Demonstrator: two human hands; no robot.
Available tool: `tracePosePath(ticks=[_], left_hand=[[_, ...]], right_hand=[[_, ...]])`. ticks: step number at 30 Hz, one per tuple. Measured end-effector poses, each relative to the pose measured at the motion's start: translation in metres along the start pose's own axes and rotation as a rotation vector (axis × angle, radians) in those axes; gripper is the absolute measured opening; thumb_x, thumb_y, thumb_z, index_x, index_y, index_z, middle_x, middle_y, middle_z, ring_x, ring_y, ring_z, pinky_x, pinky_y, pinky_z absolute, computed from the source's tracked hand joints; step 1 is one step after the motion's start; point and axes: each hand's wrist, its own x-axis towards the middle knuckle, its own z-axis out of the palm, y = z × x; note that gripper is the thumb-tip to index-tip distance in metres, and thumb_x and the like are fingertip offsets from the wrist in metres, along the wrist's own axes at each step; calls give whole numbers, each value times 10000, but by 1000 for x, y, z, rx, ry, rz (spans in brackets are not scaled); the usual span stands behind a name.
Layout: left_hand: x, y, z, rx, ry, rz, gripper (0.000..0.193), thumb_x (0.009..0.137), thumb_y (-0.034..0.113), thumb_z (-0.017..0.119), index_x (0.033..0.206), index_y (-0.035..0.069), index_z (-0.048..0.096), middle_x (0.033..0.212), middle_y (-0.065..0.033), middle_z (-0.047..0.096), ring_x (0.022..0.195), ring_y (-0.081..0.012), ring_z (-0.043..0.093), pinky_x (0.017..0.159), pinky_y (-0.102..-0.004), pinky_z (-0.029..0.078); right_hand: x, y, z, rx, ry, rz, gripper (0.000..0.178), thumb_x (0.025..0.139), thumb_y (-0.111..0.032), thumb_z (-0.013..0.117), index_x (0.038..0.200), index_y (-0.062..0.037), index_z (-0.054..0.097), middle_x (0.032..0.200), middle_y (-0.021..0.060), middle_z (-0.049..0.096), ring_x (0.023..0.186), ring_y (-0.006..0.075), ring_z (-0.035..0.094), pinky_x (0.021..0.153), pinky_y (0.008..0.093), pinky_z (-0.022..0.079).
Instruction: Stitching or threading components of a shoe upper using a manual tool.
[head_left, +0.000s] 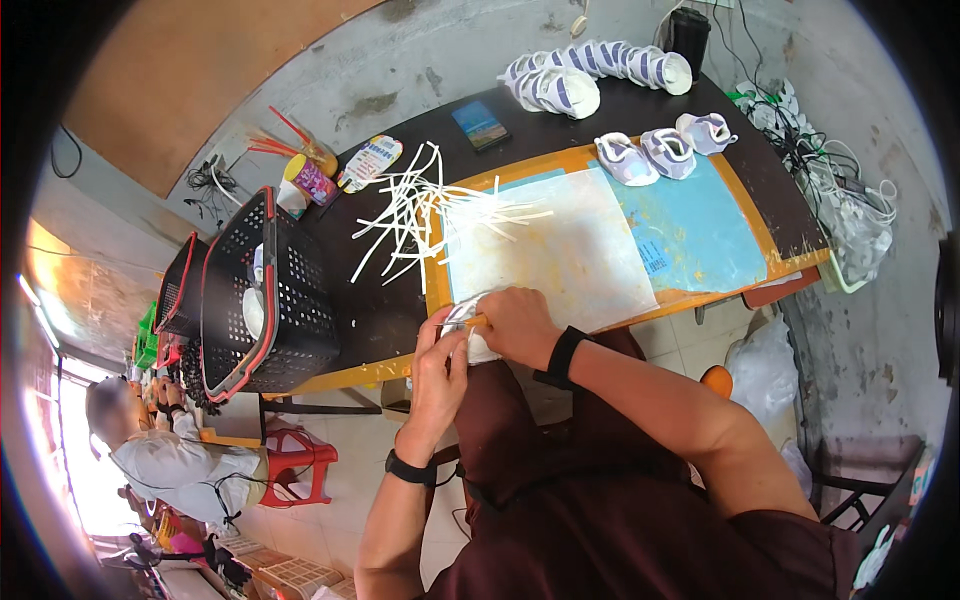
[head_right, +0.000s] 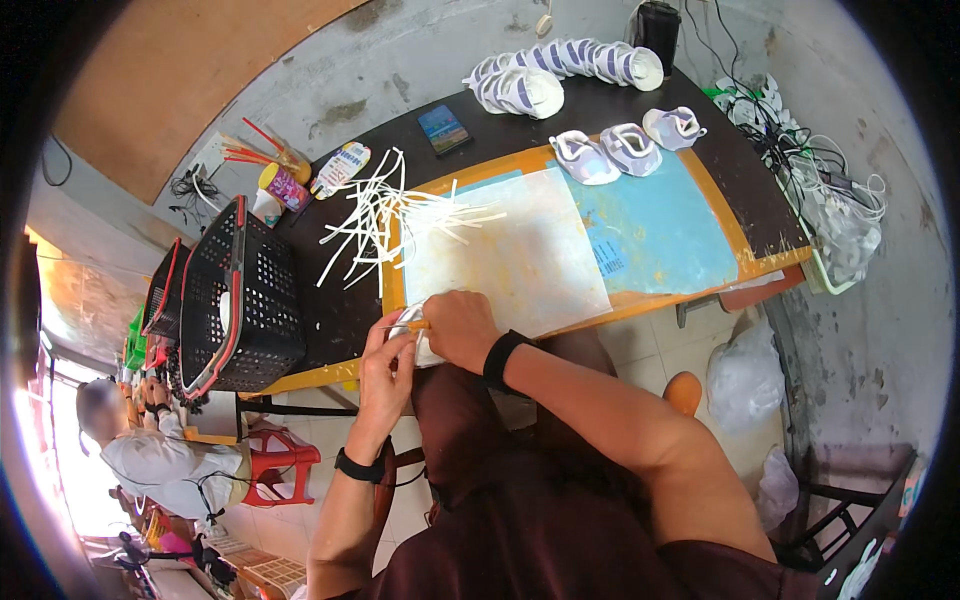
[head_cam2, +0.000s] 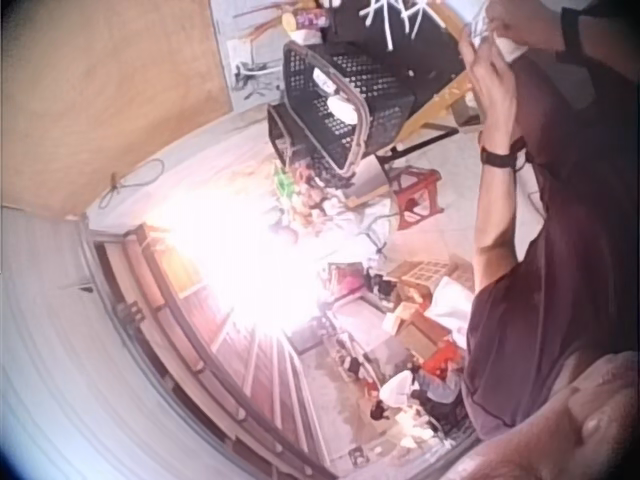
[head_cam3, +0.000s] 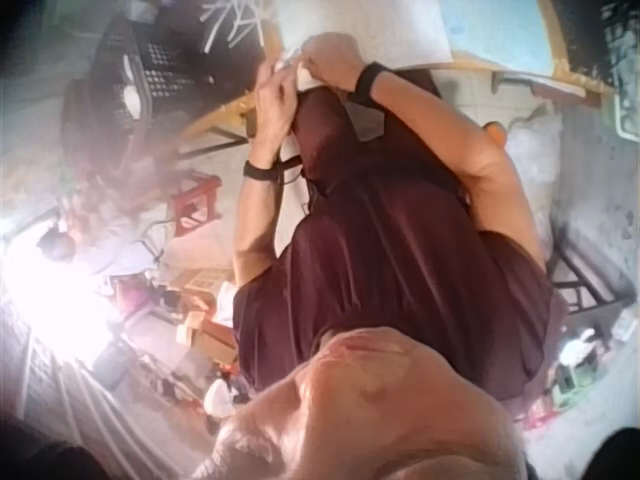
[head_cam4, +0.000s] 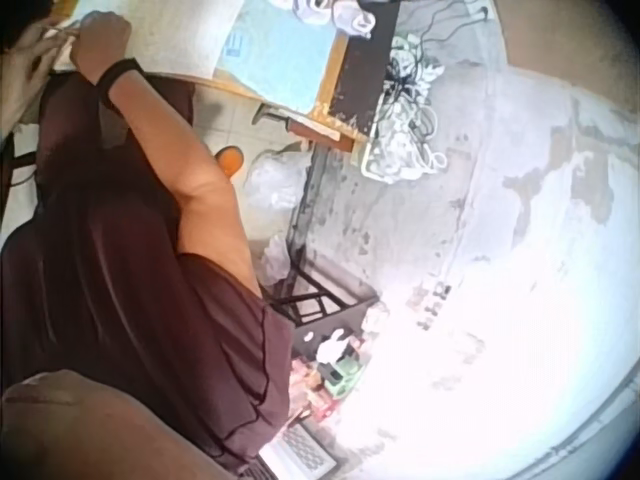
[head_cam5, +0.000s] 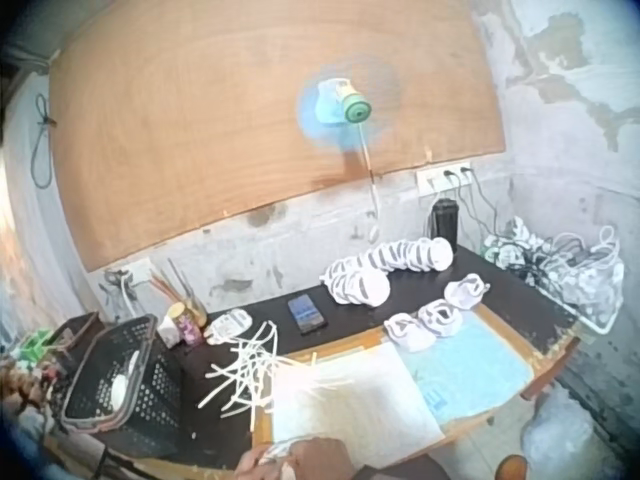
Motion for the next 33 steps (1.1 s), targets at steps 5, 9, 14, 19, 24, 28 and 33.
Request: tracePosePath(ticks=[5, 9, 14, 19, 24, 28, 33], left_hand=[[-8, 3, -11, 63, -126, 86, 282, 842, 21, 599, 1118, 3, 655, 1381, -209, 411, 1201, -370, 497, 981, -374, 428], [-11, 12, -15, 103, -159, 120, 402, 768, 0, 631, 1165, 59, 646, 1410, -205, 372, 1297, -379, 402, 1084, -422, 319], [-9, 9, -10, 456, -105, 302, 431, 687, -1, 685, 1113, 62, 671, 1396, -210, 388, 1313, -391, 375, 1084, -538, 280], [-8, 17, -9, 535, -81, 377, 394, 674, 26, 710, 1066, 54, 690, 1366, -206, 424, 1306, -380, 388, 1070, -563, 291], [-9, 13, -6, 521, -57, 387, 346, 682, 17, 699, 1028, 36, 696, 1341, -207, 455, 1278, -382, 421, 1058, -548, 320], [-11, 8, -2, 479, -42, 379, 333, 678, -7, 688, 1009, 26, 698, 1344, -207, 458, 1254, -385, 446, 1044, -524, 357], [-18, 1, 4, 378, 35, 321, 386, 616, -94, 675, 983, 24, 698, 1332, -221, 469, 1232, -392, 471, 1031, -446, 401]], right_hand=[[4, 12, -17, 188, -42, -47, 133, 709, -159, 645, 767, -49, 693, 719, 160, 640, 720, 345, 624, 649, 418, 486], [6, 16, -21, 286, -64, -27, 146, 696, -162, 632, 760, -41, 684, 735, 173, 637, 720, 357, 615, 654, 424, 477], [9, 14, -24, 285, -100, 25, 154, 692, -189, 641, 757, -59, 691, 756, 167, 648, 754, 358, 620, 682, 438, 482], [6, 20, -25, 325, -60, -114, 141, 708, -177, 640, 719, -38, 662, 638, 150, 602, 614, 335, 593, 569, 379, 451], [2, 15, -24, 211, -78, -137, 127, 701, -190, 656, 689, -63, 658, 636, 123, 610, 622, 326, 603, 583, 398, 465], [4, 6, -20, 2, -89, -134, 112, 693, -203, 681, 674, -93, 669, 679, 114, 632, 654, 318, 628, 610, 423, 484], [1, -5, -21, -94, -99, -227, 85, 711, -142, 649, 697, -65, 681, 695, 155, 659, 685, 316, 666, 629, 413, 513]])
